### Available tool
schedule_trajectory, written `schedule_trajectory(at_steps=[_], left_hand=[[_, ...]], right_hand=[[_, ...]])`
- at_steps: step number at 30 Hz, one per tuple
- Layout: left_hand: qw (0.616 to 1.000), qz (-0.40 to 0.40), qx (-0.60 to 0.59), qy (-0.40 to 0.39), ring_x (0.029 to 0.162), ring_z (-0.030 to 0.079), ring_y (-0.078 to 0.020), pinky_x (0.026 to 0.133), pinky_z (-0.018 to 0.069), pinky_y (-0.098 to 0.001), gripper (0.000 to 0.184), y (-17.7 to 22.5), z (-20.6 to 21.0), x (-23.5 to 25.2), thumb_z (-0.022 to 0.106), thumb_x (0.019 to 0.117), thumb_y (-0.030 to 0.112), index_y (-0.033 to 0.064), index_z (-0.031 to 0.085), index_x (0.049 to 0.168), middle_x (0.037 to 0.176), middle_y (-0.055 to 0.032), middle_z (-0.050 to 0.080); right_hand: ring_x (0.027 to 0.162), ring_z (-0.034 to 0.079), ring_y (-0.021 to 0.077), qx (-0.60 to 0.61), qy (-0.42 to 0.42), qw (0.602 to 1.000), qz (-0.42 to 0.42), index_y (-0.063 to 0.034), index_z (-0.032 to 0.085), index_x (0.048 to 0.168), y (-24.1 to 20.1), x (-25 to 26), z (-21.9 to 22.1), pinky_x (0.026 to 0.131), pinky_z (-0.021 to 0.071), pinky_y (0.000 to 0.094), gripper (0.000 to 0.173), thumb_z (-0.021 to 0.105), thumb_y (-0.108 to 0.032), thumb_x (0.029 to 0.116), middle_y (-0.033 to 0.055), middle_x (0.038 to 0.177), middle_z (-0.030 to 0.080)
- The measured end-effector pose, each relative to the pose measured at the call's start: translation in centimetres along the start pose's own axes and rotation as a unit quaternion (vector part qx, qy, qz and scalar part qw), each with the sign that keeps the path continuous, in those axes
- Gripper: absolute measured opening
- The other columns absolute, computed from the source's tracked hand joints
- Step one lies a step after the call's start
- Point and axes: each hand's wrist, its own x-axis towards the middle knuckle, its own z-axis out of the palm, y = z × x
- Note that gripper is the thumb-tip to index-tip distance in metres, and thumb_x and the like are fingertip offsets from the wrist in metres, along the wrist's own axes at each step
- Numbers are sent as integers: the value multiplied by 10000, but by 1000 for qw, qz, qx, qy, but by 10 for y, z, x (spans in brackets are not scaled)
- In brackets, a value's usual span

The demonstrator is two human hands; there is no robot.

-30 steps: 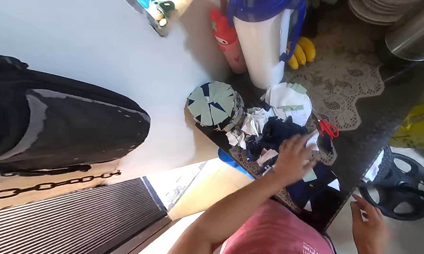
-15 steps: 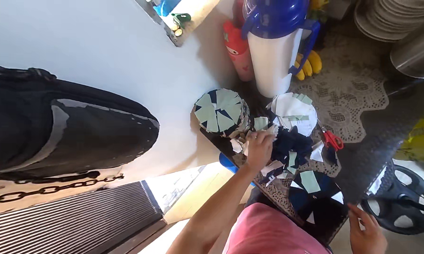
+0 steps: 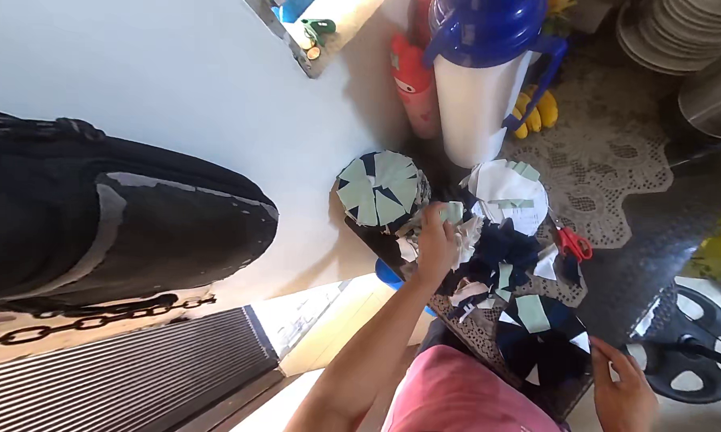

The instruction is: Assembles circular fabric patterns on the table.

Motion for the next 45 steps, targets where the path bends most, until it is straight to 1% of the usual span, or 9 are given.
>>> schedule_trajectory(at_steps=[4,13,18,22,26,29,35,41,45], left_hand=[[990,-132,30,-29,1209,619,-405,1010,514,-539,534,8,-2,24,650,995,127,-3,443,1470,1399,-268,554],[991,-128,39,0,985,697,-351,916,547,-521,268,1,0,14,658,1005,192,-38,660,1143,1062,-221,699],[993,66,41,87,1129,662,-369,966,536,-526,214,-1,-1,-5,672,954,128,-74,692,1019,1196,-234,678],[968,220,108,-48,1212,645,-389,1051,477,-555,193,9,21,-35,629,961,121,-16,746,1028,1231,-194,710],[946,220,114,-207,1333,560,-384,1144,399,-526,273,6,31,-55,612,1005,189,-5,724,1161,1347,-185,656],[956,289,37,-32,1130,696,-356,968,558,-484,174,-3,25,-62,657,927,134,3,759,978,1147,-169,742],[996,24,-15,79,1212,631,-365,1048,498,-503,299,-29,-11,-40,515,1006,64,-30,698,1223,1263,-227,673],[991,-69,30,108,1470,215,-600,1106,207,-779,461,-36,5,-59,721,895,339,166,704,1323,1575,-332,345],[989,-74,-8,128,1469,189,-626,1140,217,-751,467,-49,23,-55,725,892,308,120,701,1319,1582,-392,268]], right_hand=[[901,671,424,8,3,1000,13,104,736,1062,-2,-3,0,813,529,530,219,565,11,960,307,977,693],[950,673,459,5,10,1000,10,97,738,1062,12,-8,-5,843,525,563,222,566,0,961,311,1004,699],[923,673,450,2,3,1000,2,89,743,1054,9,-5,-2,821,524,564,236,553,-18,963,302,985,701],[922,672,452,4,-13,1000,-11,118,732,1054,4,-2,1,844,520,562,237,548,9,953,320,984,695],[921,669,453,-3,-21,1000,-9,122,730,1059,-1,2,1,848,525,550,222,559,14,965,330,989,689],[888,672,415,-9,-16,1000,-14,123,730,1056,-4,4,-1,831,529,517,225,562,5,963,320,974,690],[936,674,471,-18,-43,997,-60,88,746,1065,-19,12,-2,841,522,597,228,563,0,961,306,992,698],[977,712,389,-32,-94,933,-346,-50,790,1033,-158,90,54,811,566,554,212,592,-54,959,168,997,746],[1146,658,393,-63,-250,913,-317,-43,758,1165,-231,140,117,938,500,561,264,547,-59,1008,179,1166,731]])
